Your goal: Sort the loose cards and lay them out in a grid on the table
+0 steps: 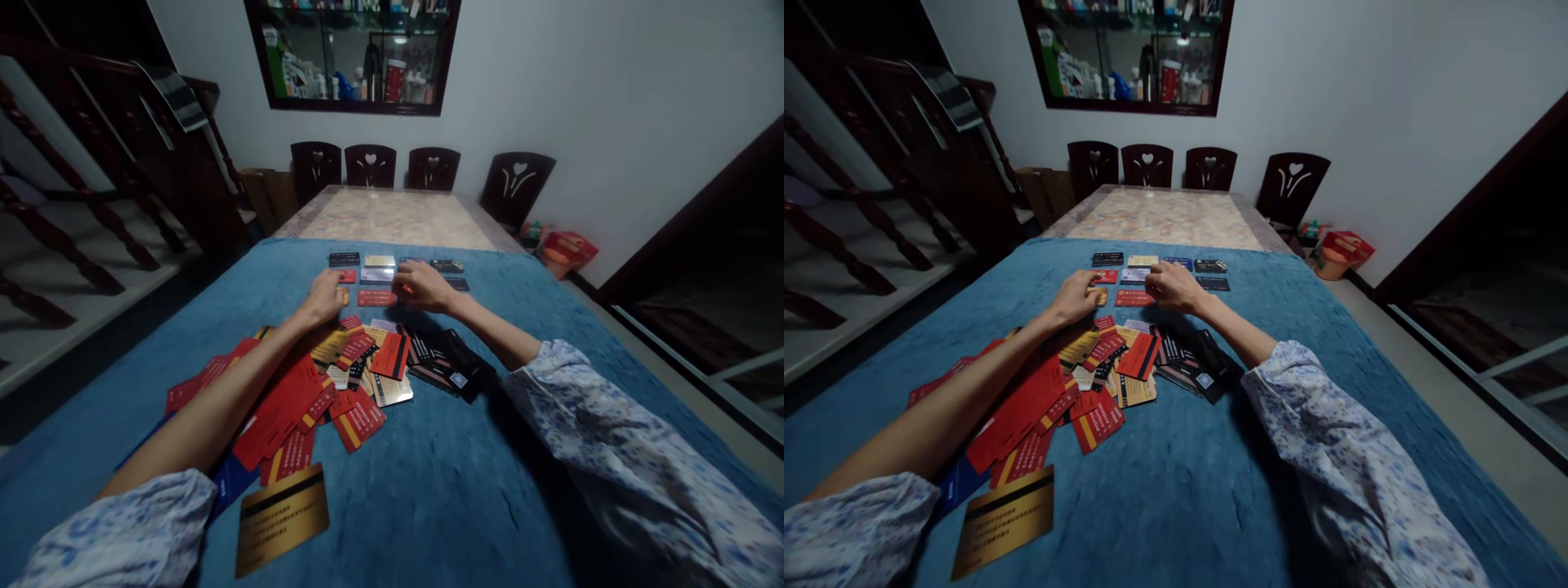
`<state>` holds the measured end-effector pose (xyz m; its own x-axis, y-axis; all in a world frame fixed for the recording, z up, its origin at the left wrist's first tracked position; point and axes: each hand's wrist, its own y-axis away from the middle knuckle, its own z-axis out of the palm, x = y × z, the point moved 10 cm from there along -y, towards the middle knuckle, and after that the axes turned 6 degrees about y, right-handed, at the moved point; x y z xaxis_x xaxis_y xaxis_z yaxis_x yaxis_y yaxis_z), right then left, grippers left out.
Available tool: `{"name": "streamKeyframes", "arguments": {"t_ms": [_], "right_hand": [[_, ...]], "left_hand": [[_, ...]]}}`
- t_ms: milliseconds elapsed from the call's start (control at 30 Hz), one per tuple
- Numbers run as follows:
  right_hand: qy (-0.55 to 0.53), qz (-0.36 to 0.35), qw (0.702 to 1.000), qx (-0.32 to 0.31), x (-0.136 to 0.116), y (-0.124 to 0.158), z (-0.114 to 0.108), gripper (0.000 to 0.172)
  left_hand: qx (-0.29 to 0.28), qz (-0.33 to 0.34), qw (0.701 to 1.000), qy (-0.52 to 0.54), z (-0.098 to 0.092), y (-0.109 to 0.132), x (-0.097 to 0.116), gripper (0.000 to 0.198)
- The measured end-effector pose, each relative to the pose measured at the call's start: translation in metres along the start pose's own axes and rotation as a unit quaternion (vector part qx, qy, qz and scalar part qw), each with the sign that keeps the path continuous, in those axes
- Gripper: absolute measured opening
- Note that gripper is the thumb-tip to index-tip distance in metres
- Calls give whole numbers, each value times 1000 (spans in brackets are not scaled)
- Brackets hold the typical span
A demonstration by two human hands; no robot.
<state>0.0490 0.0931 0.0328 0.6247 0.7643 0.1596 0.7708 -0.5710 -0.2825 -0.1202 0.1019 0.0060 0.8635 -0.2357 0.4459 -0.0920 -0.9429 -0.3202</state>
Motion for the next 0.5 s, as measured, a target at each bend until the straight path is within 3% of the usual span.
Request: {"name": "streamKeyframes", "arguments": {"t_ms": [500], "right_hand": [[2, 13, 1000, 15, 2, 87, 4, 17]], "left_hand": [[-48, 155, 984, 71, 34, 45, 108, 36]]}}
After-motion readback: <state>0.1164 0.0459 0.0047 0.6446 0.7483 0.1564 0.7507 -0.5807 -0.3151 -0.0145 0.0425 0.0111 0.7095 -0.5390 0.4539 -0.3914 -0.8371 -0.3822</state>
